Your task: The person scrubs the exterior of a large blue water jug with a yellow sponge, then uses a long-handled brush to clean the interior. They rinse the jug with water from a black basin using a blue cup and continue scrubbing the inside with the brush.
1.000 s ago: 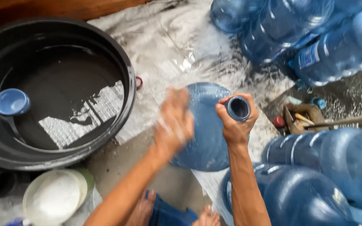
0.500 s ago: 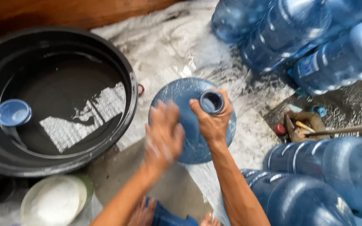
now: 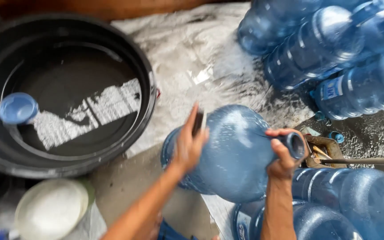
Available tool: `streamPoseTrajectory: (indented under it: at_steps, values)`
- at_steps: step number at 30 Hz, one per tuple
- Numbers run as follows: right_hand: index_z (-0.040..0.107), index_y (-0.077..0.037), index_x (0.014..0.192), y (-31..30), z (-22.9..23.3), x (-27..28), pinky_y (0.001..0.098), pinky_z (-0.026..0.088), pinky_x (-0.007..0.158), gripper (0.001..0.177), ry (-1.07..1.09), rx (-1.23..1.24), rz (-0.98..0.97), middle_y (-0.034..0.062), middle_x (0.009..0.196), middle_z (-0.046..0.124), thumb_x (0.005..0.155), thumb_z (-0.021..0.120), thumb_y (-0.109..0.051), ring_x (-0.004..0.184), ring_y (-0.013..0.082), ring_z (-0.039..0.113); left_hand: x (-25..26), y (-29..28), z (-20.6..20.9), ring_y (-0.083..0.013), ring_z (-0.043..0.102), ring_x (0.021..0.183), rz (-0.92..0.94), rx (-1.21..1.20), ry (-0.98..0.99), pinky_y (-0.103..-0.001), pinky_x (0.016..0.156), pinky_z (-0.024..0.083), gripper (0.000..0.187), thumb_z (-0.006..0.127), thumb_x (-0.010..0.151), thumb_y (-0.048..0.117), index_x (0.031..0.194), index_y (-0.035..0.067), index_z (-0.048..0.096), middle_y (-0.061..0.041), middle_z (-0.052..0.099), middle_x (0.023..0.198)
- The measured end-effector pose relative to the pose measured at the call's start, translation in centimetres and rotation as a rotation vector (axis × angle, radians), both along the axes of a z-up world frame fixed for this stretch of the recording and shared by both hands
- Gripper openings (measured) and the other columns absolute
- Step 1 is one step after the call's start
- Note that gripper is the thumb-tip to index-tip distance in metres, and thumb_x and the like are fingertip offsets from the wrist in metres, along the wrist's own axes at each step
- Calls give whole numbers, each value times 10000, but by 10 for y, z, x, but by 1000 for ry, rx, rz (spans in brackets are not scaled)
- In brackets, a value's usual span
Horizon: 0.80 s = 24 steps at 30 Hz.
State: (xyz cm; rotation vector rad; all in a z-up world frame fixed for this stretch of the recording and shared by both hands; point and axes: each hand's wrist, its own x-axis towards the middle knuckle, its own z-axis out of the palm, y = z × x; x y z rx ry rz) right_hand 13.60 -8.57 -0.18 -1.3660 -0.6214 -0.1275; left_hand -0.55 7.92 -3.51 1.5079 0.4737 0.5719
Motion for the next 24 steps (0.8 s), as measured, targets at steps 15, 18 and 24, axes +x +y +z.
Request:
streamPoseTrajectory:
  at_steps: [15, 18, 24]
  values:
    - [580, -96, 776, -7, 13, 26, 317, 557, 727, 118, 261, 39, -186, 51, 738, 593, 660, 586, -77, 708, 193, 626, -18, -86, -24, -363, -56, 1456, -75, 109, -60, -520, 1146, 124, 681, 452, 966, 331, 1466, 146, 27, -195, -95, 1554]
    - [548, -87, 758, -5, 12, 17, 295, 532, 745, 163, 325, 88, -208, 57, 712, 578, 602, 582, -52, 706, 215, 636, 20, -37, -1, -297, 174, 1432, 128, 15, 32, -460, 1146, 194, 624, 367, 945, 350, 1463, 93, 132, -149, 152, 1555]
    - [592, -89, 754, -6, 21, 21, 310, 577, 701, 127, 310, 54, -226, 51, 714, 602, 631, 604, -61, 684, 200, 645, -38, -71, 3, -318, 32, 1446, -7, 96, -11, -489, 1181, 44, 666, 300, 946, 357, 1450, 23, 20, -175, 20, 1559]
